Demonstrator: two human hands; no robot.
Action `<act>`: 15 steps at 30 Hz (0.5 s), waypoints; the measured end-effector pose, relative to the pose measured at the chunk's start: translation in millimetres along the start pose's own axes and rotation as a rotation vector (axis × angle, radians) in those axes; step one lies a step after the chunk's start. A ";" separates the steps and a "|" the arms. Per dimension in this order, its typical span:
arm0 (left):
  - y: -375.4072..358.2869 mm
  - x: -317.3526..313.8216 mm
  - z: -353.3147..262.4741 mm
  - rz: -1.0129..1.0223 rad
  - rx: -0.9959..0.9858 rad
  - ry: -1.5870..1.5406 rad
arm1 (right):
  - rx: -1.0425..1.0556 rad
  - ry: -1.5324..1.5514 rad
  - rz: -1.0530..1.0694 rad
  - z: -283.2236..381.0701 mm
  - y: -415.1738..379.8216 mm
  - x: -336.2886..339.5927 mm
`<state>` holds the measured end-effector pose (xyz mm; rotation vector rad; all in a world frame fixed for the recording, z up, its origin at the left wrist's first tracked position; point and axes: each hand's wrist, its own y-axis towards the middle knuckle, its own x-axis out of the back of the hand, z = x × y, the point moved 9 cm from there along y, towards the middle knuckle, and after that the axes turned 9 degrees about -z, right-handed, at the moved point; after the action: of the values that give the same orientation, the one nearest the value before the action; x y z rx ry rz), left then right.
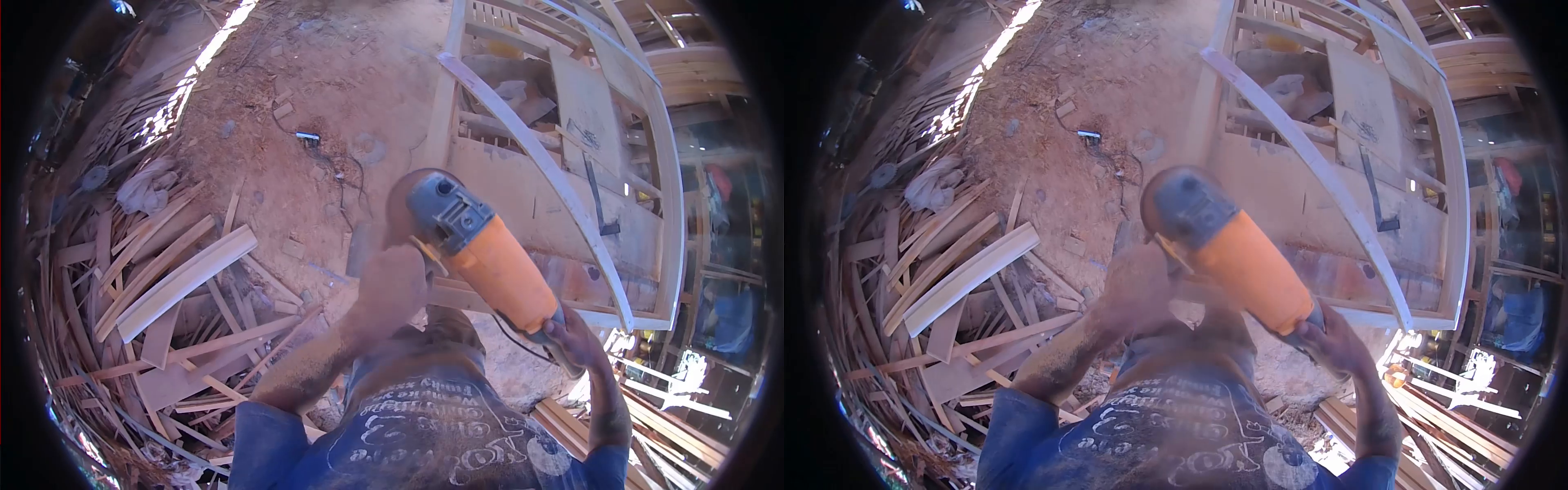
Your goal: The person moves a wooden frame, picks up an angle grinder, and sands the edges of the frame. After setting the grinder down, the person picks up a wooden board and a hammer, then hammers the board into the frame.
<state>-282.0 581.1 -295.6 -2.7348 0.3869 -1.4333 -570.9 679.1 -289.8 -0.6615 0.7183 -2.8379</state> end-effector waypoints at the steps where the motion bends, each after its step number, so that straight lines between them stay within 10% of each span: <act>1: 31.7 5.0 -1.5 -0.042 -0.028 -0.006 | 0.000 -0.017 0.025 14.0 25.9 10.8; 8: 151.1 29.8 -13.4 -0.095 -0.101 0.026 | -0.175 -0.002 -0.007 38.8 110.4 47.3; 15: 22.8 0.5 10.3 0.143 0.056 -0.057 | -0.119 0.087 0.057 1.5 11.4 -5.9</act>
<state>-278.1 558.0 -304.4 -2.6375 0.5200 -1.3081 -564.7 669.9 -296.4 -0.5268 0.9114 -2.8033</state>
